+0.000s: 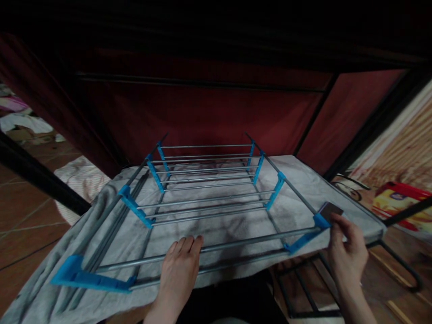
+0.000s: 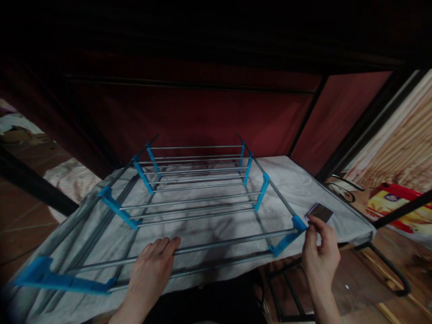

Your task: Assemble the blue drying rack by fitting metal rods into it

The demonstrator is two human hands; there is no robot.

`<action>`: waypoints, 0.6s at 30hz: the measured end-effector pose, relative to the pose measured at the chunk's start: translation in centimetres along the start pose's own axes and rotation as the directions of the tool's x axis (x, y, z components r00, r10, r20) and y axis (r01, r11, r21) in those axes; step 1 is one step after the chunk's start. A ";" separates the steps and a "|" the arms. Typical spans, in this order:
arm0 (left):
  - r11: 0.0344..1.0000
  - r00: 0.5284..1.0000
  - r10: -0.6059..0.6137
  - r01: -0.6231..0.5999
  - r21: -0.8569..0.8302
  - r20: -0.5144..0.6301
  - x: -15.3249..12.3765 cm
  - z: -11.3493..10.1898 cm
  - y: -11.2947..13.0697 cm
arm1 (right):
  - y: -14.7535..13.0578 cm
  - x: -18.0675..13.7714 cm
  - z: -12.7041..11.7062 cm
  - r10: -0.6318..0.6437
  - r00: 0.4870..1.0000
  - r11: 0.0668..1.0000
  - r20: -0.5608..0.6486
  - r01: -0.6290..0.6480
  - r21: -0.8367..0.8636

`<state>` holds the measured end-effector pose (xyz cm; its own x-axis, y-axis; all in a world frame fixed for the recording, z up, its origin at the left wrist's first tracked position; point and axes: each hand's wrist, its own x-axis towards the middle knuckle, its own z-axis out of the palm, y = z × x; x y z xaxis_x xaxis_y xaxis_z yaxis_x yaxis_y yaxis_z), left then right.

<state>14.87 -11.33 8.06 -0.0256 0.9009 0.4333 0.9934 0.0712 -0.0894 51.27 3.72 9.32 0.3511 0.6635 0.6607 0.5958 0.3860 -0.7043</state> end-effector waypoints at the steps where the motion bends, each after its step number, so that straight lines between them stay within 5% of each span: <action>1: 0.999 0.999 0.030 -0.031 -0.024 -0.022 0.1 -0.2 -0.1 | 0.4 -0.1 -0.1 0.070 0.997 0.997 0.015 -0.070 0.033; 7: 0.972 0.963 0.194 -0.214 -0.094 -0.189 0.2 -1.3 0.4 | 1.6 -0.7 -0.1 0.366 0.923 0.869 0.120 -0.385 0.310; 18: 0.978 0.963 0.207 -0.210 0.004 -0.170 -0.3 -3.6 1.7 | 2.5 -0.5 0.7 0.423 0.889 0.785 0.177 -0.457 0.419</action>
<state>16.94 -12.99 11.01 0.2003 0.8097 0.5516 0.9762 -0.1174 -0.1821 52.08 4.81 7.11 0.4360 0.8664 0.2434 0.0048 0.2682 -0.9634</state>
